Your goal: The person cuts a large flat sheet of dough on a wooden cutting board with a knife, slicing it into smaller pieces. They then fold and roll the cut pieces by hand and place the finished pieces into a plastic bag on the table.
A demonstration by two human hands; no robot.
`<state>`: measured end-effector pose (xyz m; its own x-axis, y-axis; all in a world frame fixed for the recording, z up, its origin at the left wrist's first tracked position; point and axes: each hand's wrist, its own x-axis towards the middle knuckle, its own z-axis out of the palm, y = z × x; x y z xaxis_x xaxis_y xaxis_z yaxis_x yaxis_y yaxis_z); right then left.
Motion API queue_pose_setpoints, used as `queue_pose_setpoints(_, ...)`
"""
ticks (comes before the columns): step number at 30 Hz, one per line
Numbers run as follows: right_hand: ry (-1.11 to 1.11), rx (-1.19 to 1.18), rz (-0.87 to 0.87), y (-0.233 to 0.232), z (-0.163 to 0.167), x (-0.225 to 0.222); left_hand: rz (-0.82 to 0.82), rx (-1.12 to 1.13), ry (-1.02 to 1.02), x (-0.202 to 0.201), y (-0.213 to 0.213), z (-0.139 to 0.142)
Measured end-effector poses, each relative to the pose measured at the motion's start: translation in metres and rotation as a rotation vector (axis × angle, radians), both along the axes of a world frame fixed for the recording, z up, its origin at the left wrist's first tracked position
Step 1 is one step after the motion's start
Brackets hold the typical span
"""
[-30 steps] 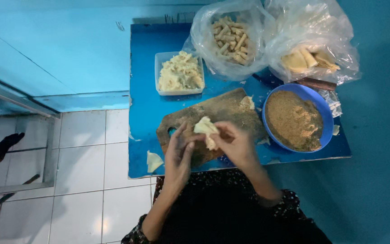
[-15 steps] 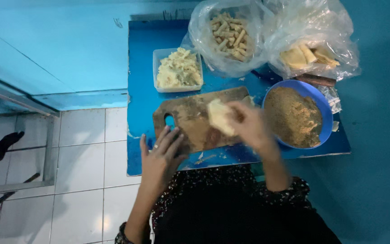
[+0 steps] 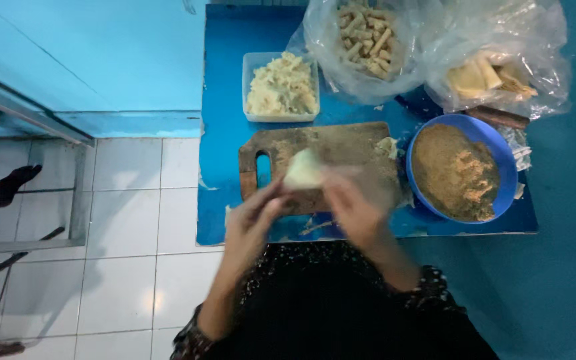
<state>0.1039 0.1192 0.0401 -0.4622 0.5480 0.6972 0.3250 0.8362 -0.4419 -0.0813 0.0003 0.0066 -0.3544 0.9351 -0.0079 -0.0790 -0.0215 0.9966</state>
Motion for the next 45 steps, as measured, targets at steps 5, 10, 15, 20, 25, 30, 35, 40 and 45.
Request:
queue_pose_setpoints(5,0.094,-0.618,0.341,0.007,-0.009,-0.031,0.105,0.008,-0.303,0.015,0.026,-0.014)
queue_pose_setpoints(10,0.115,-0.665,0.399,0.02,-0.026,-0.02,0.097,0.037,-0.336,0.018,0.027,-0.008)
queue_pose_setpoints(15,0.184,-0.831,0.393,0.019,-0.048,-0.012,0.05,0.016,-0.339,0.024,0.03,-0.015)
queue_pose_setpoints(20,0.185,-0.995,0.49,0.028,-0.054,0.002,0.133,0.021,-0.25,0.033,0.025,-0.029)
queue_pose_setpoints(25,0.163,-1.121,0.502,0.026,-0.038,0.007,0.168,0.023,-0.21,0.042,0.027,-0.032)
queue_pose_setpoints(30,0.03,-0.747,0.336,0.013,-0.036,0.014,0.189,0.086,-0.205,0.054,0.03,-0.028)
queue_pose_setpoints(35,0.386,-1.383,0.545,0.031,-0.057,0.031,0.263,-0.014,-0.208,0.059,0.035,-0.021)
queue_pose_setpoints(40,0.788,-1.722,0.485,0.049,-0.061,0.046,0.349,-0.054,-0.249,0.056,0.03,-0.016)
queue_pose_setpoints(45,0.848,-1.408,0.31,0.061,-0.042,0.054,0.457,-0.04,-0.374,0.031,0.013,-0.013)
